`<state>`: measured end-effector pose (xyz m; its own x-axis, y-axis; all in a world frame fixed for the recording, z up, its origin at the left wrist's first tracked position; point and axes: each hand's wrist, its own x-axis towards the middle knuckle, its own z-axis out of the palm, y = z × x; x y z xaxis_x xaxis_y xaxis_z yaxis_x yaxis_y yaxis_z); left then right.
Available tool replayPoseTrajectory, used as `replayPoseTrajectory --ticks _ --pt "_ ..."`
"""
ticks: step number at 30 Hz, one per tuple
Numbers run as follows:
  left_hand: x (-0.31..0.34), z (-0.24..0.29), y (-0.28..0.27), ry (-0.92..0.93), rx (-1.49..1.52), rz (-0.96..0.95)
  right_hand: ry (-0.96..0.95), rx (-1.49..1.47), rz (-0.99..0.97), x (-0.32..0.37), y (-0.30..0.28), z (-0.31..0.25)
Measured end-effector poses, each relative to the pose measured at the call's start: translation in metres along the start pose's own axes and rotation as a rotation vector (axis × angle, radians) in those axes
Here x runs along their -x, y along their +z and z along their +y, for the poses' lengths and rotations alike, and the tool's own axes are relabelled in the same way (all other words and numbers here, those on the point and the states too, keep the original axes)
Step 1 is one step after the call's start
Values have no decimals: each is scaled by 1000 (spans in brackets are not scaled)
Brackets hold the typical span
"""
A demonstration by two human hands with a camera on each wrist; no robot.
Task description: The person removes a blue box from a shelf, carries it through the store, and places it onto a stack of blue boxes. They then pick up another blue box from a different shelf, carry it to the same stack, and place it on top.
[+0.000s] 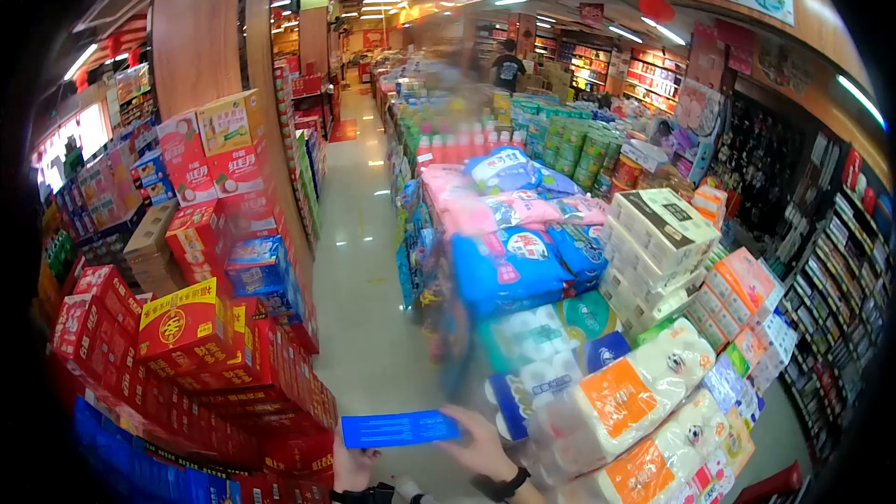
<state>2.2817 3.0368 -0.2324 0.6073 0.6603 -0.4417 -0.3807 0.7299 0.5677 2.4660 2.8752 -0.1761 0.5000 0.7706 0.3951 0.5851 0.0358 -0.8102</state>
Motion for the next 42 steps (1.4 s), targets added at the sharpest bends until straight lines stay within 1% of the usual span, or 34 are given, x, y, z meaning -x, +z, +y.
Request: replayPoseTrajectory --ticks 1,3,4,5,8,11,14,17,20,21,23,24,26,29,30,32,33,36,39,42 --pt "-2 10 -3 24 17 17 8 -55 -34 -11 11 2" --pt "-15 22 -31 88 94 -14 20 -163 -103 -34 31 5" --pt "-23 24 -40 121 136 -31 -4 -148 -134 -45 41 3" --pt "-32 25 -47 163 138 5 -29 -130 -164 -57 51 0" --pt "-22 56 -28 278 133 121 -99 -102 -245 -92 74 -11" --pt "-22 77 -27 275 303 219 -163 -106 -297 -119 97 -16" --pt "-43 77 -71 281 315 30 -176 -152 -341 -130 120 -10" --pt "-25 97 -30 342 276 268 -173 -183 -389 -143 137 3" --pt "-35 101 -34 575 -19 233 -193 -188 -445 -162 159 21" --pt "-41 104 -39 556 -12 264 -199 -179 -471 -169 163 29" --pt "-56 107 -48 509 11 328 -287 -146 -469 -185 178 43" --pt "-64 110 -51 487 48 320 -331 -129 -471 -195 184 47" --pt "-78 115 -55 443 122 314 -301 -151 -509 -218 189 45" --pt "-111 116 -62 536 227 469 -287 -211 -543 -244 200 51" --pt "-119 124 -58 499 204 471 -297 -228 -555 -256 203 55" --pt "-132 141 -51 431 169 483 -227 -301 -618 -280 211 59" --pt "-138 146 -47 426 164 505 -191 -339 -655 -290 215 60" --pt "-157 160 -37 463 182 561 -314 -380 -626 -324 226 61" --pt "-173 171 -26 513 191 623 -384 -435 -682 -350 247 69" --pt "-191 184 -21 549 199 661 -367 -533 -806 -366 274 72"
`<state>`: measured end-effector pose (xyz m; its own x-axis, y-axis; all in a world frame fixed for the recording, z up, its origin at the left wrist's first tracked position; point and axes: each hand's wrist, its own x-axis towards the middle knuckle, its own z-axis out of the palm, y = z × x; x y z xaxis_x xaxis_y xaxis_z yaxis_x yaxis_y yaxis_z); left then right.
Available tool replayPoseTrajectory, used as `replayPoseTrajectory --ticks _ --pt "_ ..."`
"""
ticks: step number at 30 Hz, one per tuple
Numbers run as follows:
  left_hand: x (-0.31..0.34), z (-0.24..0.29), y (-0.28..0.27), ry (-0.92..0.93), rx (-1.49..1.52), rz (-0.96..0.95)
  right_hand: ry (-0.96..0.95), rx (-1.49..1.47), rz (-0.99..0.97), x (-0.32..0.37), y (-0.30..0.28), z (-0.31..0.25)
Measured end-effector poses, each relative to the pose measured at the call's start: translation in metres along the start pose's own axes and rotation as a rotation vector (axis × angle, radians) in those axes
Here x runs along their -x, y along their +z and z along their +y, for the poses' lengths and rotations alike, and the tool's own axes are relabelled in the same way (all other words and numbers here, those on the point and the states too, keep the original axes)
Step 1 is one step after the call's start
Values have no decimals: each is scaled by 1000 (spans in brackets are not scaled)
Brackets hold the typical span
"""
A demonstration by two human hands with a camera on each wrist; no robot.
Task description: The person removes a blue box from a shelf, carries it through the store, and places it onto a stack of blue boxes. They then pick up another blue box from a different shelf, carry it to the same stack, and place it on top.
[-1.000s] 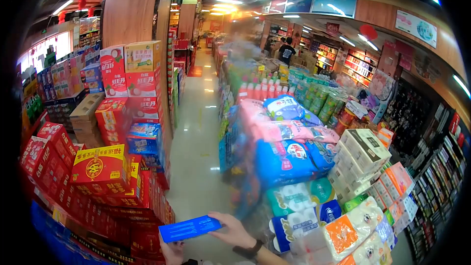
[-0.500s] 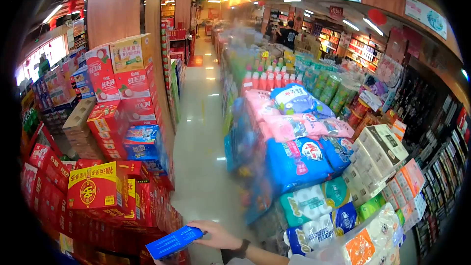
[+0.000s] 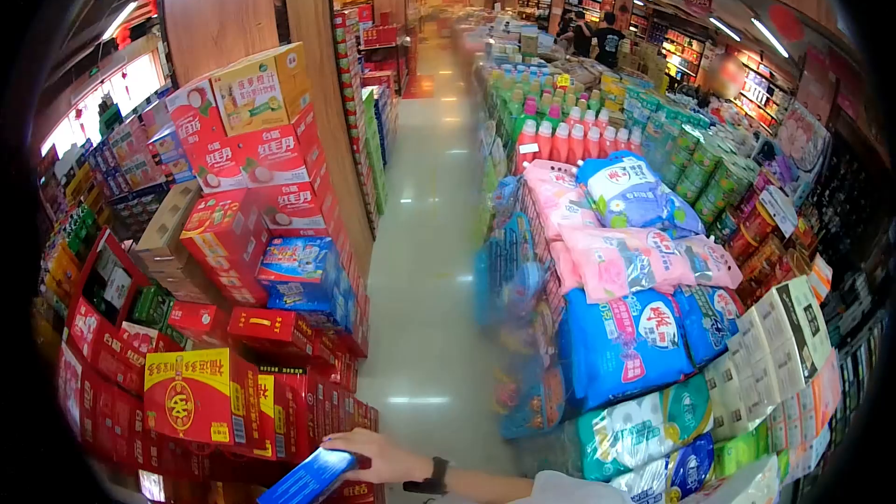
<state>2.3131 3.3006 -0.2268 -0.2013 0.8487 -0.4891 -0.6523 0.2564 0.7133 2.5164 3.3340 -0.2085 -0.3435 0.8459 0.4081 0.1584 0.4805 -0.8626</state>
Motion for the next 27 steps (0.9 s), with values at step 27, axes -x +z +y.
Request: replayPoseTrajectory --ticks 27 --pt "27 68 -72 345 436 158 -84 -8 -133 -74 78 -12"
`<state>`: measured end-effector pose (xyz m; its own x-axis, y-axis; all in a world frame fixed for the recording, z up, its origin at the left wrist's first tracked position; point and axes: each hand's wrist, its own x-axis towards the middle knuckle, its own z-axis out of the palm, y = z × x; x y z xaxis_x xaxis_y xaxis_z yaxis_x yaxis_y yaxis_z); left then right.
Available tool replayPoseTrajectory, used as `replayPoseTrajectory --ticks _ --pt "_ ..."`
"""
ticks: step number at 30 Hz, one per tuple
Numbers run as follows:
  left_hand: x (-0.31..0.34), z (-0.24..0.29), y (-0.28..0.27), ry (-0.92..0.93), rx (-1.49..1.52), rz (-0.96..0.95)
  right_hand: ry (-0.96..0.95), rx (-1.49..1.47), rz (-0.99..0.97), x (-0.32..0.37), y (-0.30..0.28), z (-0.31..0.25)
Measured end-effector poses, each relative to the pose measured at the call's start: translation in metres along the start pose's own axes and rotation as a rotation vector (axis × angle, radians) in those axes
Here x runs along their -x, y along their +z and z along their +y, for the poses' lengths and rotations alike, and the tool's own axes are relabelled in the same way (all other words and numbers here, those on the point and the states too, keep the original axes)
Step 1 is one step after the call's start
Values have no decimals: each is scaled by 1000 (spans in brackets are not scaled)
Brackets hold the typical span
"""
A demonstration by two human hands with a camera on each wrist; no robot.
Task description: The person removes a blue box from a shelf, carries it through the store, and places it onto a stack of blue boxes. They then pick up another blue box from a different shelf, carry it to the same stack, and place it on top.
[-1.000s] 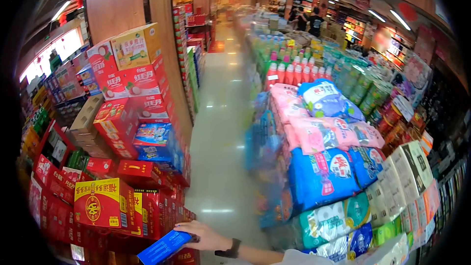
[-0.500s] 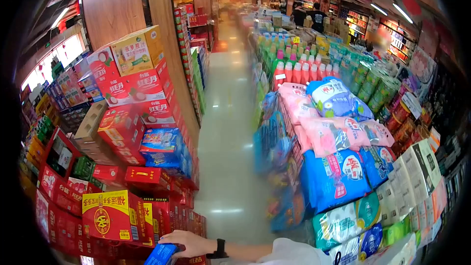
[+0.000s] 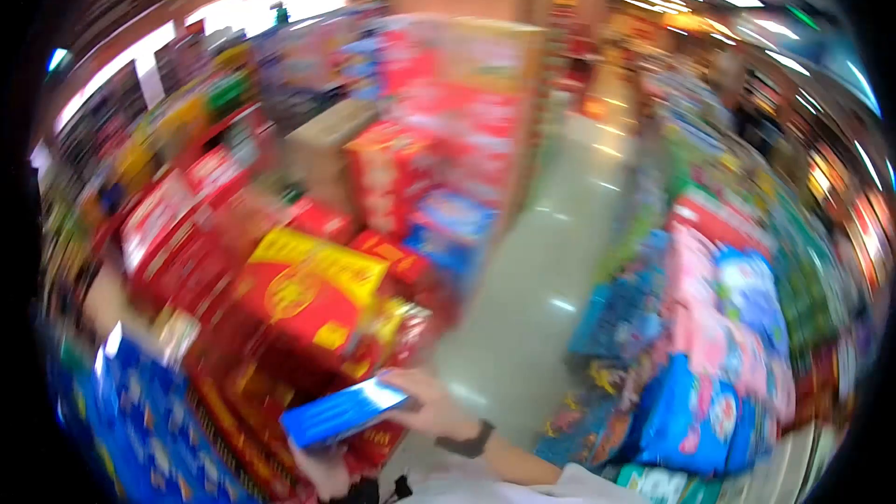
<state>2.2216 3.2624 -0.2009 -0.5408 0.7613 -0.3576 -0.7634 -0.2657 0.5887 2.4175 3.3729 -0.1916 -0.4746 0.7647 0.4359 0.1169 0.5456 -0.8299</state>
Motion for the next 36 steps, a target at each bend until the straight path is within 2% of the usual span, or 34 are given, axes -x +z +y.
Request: replayPoseTrajectory --ticks 1,2,3,5,6,8,11,15,19,22,23,24,26,28,29,30,33,35,36 --pt "0 6 -15 -17 -19 -72 -51 43 2 -6 3 -10" --pt "-4 9 -26 -21 -44 -60 -108 82 8 -12 3 -19" --pt "9 22 -5 -56 -20 47 -101 86 -15 -13 7 -14" --pt "0 14 -25 92 87 42 -55 47 -59 -16 16 -7" --pt "9 27 -18 48 142 -34 -5 12 -62 -12 25 -3" --pt "8 34 -13 11 141 15 15 -88 -62 -16 37 -2" --pt "6 41 -13 59 116 138 57 -121 -47 -23 46 -13" --pt "3 57 7 187 98 138 112 -194 -44 -38 65 -9" --pt "-32 65 -1 302 79 133 55 -240 -16 -73 88 2" --pt "-58 79 12 451 -52 235 1 -81 -36 -111 104 -7" --pt "-63 88 18 505 -133 193 -104 -66 -4 -126 112 -12" --pt "-74 93 17 528 -122 243 -126 -68 -12 -140 117 -15" --pt "-85 108 38 600 -209 225 -196 -43 34 -166 131 -27" --pt "-116 116 19 701 -282 231 -200 -46 53 -189 148 -36" --pt "-132 120 9 752 -317 237 -271 -54 88 -201 159 -36" --pt "-142 125 11 717 -182 266 -131 -98 -32 -207 163 -44" --pt "-170 142 -2 730 -47 255 -183 -100 -57 -225 197 -38" --pt "-207 146 -51 852 -234 280 -214 -88 -54 -234 216 -37" --pt "-215 149 -58 854 -218 258 -234 -78 -55 -238 223 -37"
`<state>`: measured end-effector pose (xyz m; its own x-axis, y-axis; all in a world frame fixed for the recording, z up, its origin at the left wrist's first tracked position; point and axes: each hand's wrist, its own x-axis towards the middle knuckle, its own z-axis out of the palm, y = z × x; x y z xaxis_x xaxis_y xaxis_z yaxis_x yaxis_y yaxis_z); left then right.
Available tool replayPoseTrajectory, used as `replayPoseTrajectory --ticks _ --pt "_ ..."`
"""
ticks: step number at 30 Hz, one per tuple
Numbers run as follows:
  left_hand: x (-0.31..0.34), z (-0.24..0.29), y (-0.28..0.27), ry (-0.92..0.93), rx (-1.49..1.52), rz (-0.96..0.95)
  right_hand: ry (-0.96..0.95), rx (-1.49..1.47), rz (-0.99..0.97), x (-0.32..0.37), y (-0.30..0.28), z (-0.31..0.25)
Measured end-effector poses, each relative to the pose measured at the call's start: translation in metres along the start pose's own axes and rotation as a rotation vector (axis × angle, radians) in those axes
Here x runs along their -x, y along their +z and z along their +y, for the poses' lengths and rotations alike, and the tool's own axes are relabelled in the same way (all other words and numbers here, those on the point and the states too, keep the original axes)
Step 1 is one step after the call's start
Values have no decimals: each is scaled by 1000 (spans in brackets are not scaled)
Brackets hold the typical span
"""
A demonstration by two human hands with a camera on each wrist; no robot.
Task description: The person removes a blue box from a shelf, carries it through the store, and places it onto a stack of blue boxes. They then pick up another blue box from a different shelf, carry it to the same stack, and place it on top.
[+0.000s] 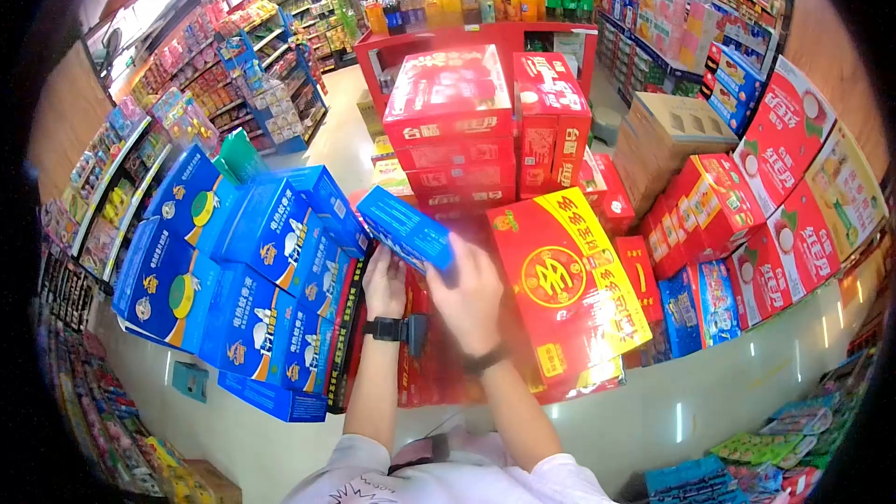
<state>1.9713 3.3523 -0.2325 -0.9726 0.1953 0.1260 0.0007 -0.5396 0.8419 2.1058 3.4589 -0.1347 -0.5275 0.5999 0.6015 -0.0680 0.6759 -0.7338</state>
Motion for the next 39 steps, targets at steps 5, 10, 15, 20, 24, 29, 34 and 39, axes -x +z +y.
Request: replayPoseTrajectory --ticks 5,10,15,20,24,29,34,39 --pt "-27 -14 -13 29 -6 -61 -62 46 -19 -25 29 7" --pt "-23 -12 -13 14 -78 -58 -94 31 -36 -45 45 9" --pt "1 20 12 -111 36 43 -130 -85 -98 -57 75 21" --pt "9 22 7 -172 48 42 -134 -185 -163 -68 102 17" --pt "12 9 -2 -140 -154 21 -160 -263 -302 -79 121 24" --pt "23 10 -3 -215 110 16 -160 -392 -467 -91 126 26" --pt "24 2 -14 -272 100 102 -232 -303 -492 -87 138 22" --pt "31 -2 -14 -297 92 123 -250 -324 -553 -83 149 22"
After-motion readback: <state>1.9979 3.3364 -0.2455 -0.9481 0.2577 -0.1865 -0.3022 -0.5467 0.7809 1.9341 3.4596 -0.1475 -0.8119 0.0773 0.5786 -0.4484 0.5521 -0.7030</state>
